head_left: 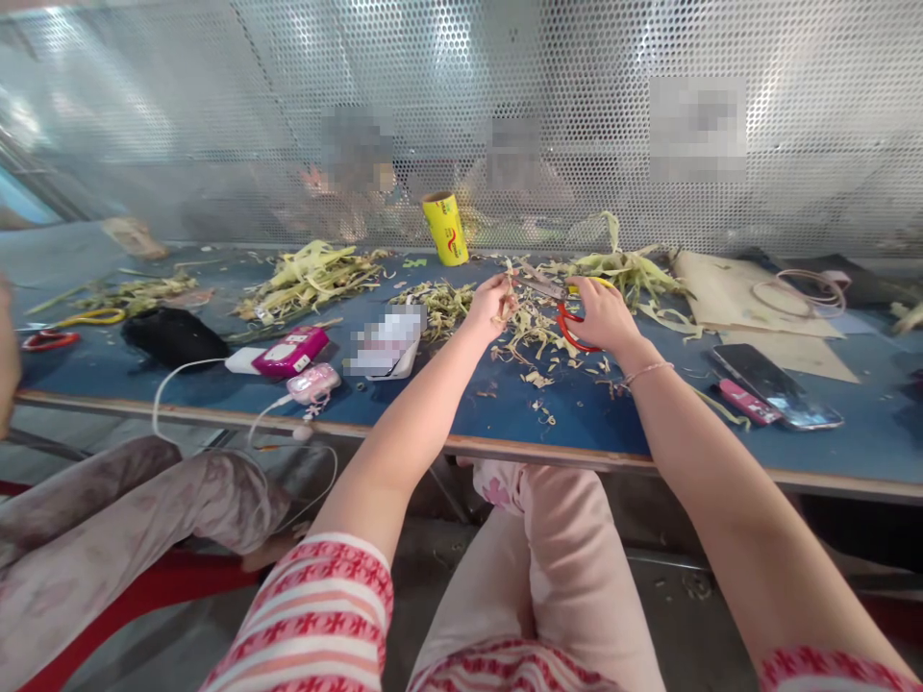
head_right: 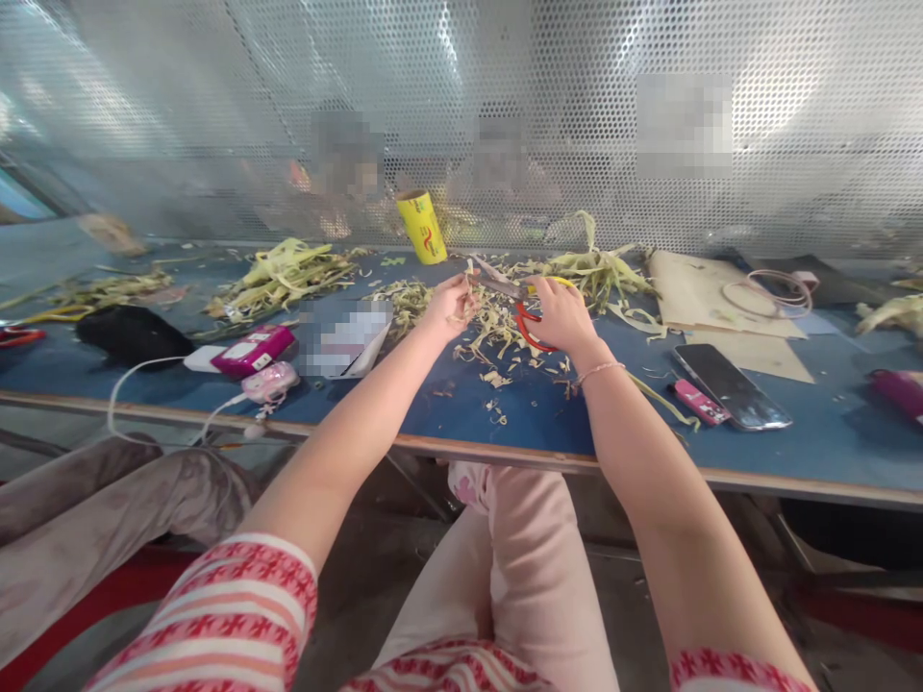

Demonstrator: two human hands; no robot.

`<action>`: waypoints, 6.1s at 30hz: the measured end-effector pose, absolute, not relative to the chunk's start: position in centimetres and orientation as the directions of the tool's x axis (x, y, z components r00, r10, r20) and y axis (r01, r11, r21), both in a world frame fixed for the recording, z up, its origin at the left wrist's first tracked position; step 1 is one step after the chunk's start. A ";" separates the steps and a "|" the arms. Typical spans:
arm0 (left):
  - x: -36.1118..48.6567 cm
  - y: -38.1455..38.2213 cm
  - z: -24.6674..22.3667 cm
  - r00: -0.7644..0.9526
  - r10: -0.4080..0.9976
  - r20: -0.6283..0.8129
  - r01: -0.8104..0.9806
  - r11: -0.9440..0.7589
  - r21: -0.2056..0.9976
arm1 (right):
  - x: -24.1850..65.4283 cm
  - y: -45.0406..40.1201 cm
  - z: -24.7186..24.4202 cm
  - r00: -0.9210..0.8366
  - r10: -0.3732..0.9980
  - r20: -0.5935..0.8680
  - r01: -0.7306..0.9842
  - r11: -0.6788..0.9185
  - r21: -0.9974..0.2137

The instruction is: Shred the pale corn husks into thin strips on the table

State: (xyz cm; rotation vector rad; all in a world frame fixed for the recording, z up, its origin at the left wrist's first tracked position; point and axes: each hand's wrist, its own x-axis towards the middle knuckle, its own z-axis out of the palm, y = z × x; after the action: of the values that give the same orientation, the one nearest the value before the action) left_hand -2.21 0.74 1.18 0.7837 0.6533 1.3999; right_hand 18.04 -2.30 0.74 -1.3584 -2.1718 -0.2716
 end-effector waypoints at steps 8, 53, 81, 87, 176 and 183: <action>-1.8 0.5 1.1 0.097 0.992 0.076 -0.542 -0.012 0.840 | 17.8 -2.3 0.6 -0.332 0.753 0.569 0.873 0.473 -0.117; -1.8 -0.1 1.0 0.190 0.970 0.151 -0.561 -0.019 0.827 | 18.0 -1.8 0.7 -0.332 0.719 0.611 0.888 0.456 -0.054; -2.1 0.7 0.8 -0.012 0.999 0.051 -0.590 -0.048 0.806 | 18.5 -0.4 -0.4 0.014 0.728 0.686 0.758 0.439 -0.481; -2.0 1.2 0.6 -0.071 0.995 0.066 -0.614 -0.095 0.784 | 17.0 -2.4 0.4 -0.176 0.798 0.577 0.902 0.366 -0.231; -1.2 -0.7 0.8 0.171 0.983 0.065 -0.470 0.024 0.883 | 16.1 -3.0 0.9 -0.219 0.869 0.444 0.913 0.343 -0.220; -1.3 -0.5 0.9 0.166 0.984 0.067 -0.469 0.019 0.883 | 16.5 -2.9 1.2 -0.178 0.869 0.461 0.922 0.312 -0.231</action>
State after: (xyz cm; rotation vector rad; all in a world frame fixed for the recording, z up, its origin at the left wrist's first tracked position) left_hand -1.27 -0.48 0.86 0.9413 0.7102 1.2887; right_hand 16.46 -2.86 1.15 -1.5808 -2.0713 -0.1347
